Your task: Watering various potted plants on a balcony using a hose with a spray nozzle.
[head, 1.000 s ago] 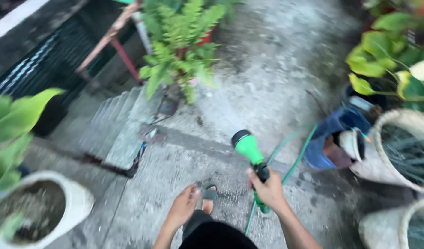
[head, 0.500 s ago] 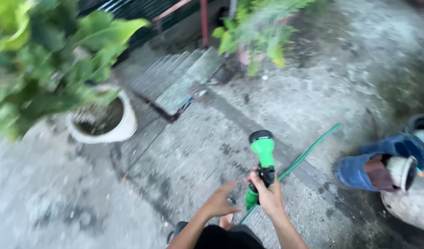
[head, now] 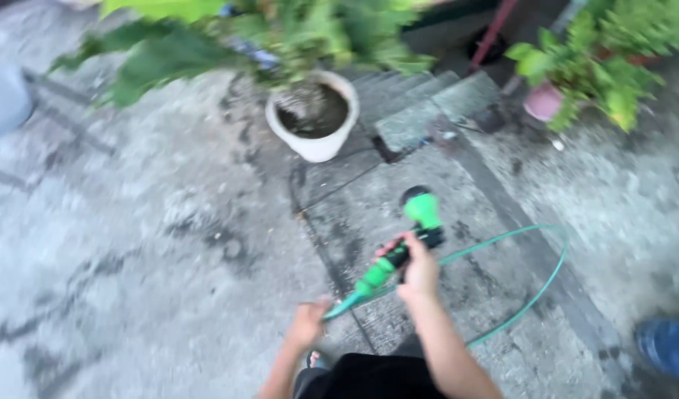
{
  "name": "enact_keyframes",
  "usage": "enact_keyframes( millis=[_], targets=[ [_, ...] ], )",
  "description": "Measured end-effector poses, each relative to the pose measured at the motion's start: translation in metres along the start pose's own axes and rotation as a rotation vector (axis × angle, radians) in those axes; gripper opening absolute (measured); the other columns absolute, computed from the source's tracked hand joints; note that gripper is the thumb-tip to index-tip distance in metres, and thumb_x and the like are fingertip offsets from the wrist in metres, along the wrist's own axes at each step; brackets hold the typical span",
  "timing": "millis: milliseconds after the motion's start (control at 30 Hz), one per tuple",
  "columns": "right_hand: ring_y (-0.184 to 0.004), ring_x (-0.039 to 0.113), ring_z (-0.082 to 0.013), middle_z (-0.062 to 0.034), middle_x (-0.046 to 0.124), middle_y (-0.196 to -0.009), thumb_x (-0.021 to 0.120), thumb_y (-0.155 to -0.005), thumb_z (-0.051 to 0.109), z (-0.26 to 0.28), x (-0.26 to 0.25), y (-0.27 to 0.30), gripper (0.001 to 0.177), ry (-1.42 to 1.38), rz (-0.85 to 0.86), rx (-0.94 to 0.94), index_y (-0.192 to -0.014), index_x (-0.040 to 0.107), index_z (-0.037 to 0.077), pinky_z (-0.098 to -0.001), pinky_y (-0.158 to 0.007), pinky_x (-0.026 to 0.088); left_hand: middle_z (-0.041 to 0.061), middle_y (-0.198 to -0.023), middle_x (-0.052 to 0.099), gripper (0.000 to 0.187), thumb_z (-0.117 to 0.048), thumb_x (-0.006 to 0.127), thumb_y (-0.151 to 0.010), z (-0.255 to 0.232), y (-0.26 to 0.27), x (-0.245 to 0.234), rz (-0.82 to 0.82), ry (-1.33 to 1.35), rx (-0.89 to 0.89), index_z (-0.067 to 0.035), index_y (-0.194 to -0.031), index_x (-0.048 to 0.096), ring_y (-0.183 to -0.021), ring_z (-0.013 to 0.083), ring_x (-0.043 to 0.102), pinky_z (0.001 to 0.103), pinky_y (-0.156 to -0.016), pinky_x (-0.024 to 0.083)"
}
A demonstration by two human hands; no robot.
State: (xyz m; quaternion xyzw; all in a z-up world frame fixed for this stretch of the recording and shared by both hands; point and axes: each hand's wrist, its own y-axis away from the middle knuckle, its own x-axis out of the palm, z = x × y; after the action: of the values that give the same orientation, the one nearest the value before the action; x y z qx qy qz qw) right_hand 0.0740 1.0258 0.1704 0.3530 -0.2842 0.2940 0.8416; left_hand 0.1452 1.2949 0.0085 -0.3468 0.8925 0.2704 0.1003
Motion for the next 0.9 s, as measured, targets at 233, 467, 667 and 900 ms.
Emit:
enact_keyframes(
  millis=[233,467,667,900],
  targets=[
    [-0.076,0.068,-0.0309,-0.0105,0.067,-0.077,0.06,-0.095,0.034,-0.192,0.128,0.026,0.026,-0.19,0.051,0.344,-0.089,0.059,0.009,-0.0588,-0.079,0.056,0.024,-0.075,0.073,0.082,-0.077,0.046,-0.087,-0.072,0.169,-0.262,-0.3,-0.65,-0.481,-0.004,-0.066,0.078,-0.085,0.0408,0.073,0.048,-0.084,0.057],
    [-0.078,0.068,-0.0295,-0.0096,0.067,-0.078,0.059,-0.097,0.032,-0.235,0.225,0.011,0.025,-0.181,0.135,0.373,-0.091,0.06,0.007,-0.0562,-0.082,0.055,0.011,-0.068,0.073,0.082,-0.092,0.063,-0.062,0.028,0.157,-0.357,-0.115,-0.692,-0.69,-0.012,-0.072,0.078,-0.078,0.0264,0.078,0.041,-0.08,0.061],
    [-0.063,0.066,-0.0261,-0.0095,0.064,-0.073,0.06,-0.098,0.029,-0.257,0.287,-0.044,0.023,0.157,0.043,-0.134,-0.098,0.061,0.006,-0.0469,-0.061,0.057,0.016,-0.078,0.071,0.034,-0.045,0.078,-0.078,0.14,0.04,-0.337,-0.231,-0.303,0.113,-0.011,-0.084,0.073,-0.078,0.0405,0.069,0.048,-0.067,0.055],
    [-0.052,0.063,-0.0198,-0.0077,0.063,-0.065,0.064,-0.099,0.033,-0.243,0.384,-0.049,0.032,0.662,-0.124,-0.382,-0.091,0.06,0.002,-0.0385,-0.05,0.055,0.019,-0.108,0.07,0.05,-0.043,0.082,-0.079,0.104,-0.011,-0.432,-0.02,-0.292,0.223,-0.009,-0.112,0.065,-0.1,0.0402,0.067,0.047,-0.084,0.053]
  ],
)
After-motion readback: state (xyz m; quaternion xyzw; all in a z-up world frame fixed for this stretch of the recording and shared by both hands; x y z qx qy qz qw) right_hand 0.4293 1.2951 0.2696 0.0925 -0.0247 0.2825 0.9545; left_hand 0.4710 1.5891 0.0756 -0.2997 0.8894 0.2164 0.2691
